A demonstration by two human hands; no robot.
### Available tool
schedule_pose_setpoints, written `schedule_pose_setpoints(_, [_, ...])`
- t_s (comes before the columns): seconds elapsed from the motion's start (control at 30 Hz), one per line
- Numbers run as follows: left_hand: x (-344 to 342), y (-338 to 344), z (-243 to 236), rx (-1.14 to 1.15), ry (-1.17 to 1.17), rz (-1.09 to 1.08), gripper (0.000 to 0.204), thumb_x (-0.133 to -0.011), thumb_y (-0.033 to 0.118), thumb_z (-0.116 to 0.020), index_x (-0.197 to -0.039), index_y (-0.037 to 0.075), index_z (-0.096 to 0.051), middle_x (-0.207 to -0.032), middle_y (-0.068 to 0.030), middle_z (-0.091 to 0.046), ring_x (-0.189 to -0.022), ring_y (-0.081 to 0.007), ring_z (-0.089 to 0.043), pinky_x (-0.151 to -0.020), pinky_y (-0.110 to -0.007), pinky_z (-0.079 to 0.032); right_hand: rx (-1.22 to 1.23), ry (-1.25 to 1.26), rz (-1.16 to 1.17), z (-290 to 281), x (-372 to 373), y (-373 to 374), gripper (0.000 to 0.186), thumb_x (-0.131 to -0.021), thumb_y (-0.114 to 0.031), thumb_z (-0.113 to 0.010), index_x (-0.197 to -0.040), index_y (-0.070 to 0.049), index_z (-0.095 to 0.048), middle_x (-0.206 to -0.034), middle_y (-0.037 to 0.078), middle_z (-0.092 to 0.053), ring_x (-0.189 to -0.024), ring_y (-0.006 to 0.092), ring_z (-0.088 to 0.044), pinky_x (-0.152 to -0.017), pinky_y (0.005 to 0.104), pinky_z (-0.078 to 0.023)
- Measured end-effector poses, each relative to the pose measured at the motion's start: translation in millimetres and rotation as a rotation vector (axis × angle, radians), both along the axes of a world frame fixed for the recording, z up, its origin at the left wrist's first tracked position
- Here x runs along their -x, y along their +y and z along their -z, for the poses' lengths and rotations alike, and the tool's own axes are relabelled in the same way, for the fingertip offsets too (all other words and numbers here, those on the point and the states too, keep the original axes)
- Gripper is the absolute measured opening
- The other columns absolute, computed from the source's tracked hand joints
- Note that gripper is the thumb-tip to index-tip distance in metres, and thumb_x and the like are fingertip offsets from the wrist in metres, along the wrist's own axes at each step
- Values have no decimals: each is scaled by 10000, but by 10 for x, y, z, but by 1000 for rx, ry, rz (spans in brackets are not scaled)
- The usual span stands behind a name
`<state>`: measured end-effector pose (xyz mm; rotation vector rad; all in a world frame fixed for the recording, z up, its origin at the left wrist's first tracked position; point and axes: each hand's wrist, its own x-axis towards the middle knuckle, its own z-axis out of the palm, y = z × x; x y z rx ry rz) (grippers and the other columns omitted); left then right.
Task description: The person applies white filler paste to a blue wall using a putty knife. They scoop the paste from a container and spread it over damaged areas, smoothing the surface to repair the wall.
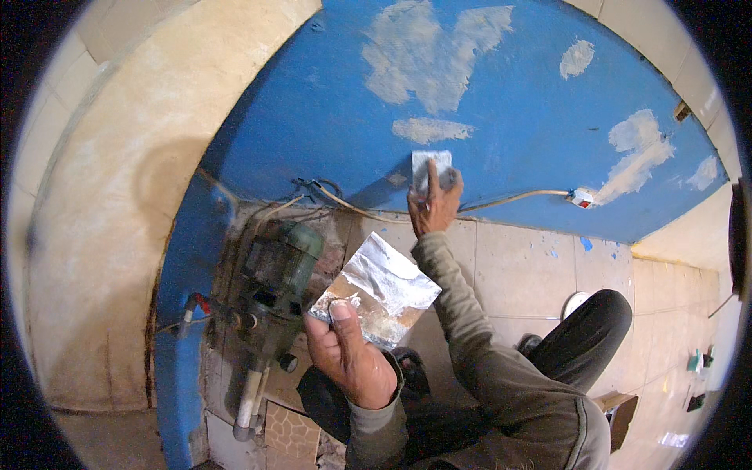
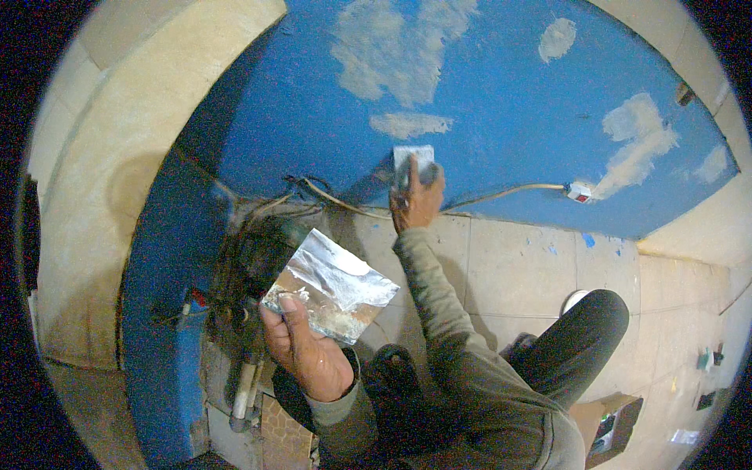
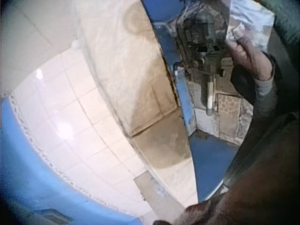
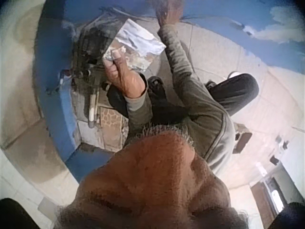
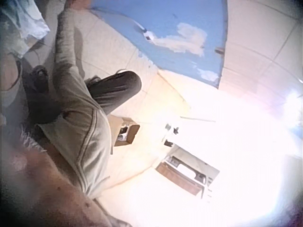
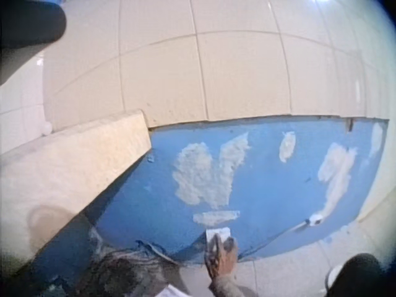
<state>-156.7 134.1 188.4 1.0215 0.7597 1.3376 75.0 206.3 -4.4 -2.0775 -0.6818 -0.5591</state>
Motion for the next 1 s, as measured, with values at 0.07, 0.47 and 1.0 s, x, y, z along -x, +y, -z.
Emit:
schedule_pose_setpoints(0.07, [-5,0,-10,8,-21,-3,254,-1010,167,-485,-1145,-45,-523,-1110,-123,-596,-1000,-142,-535,-915,-312,-418,55,18,8,99,-36,-147,794,-707,-205,-734,-1445,-210,-441,-1383,294,-373,-1242,462,-410,-1009,506,-378])
schedule_pose_setpoints(0.47, [-4,15,41,39,-12,19,273,-998,204,-520,-1114,-41,-538,-1072,-126,-616,-975,-165,-563,-901,-332,-434,-55,-348,32,4,-370,123,613,-833,-147,-634,-1413,-290,-492,-1378,187,-418,-1226,384,-438,-995,486,-363])
schedule_pose_setpoints(1.0, [43,28,94,65,-59,115,244,-1009,184,-501,-1174,9,-544,-1136,-92,-605,-1033,-163,-557,-942,-338,-433,-753,1227,-695,103,-63,-1031,500,-991,-449,-429,-1248,-31,-521,-1118,108,-636,-880,248,-665,-684,381,-556])
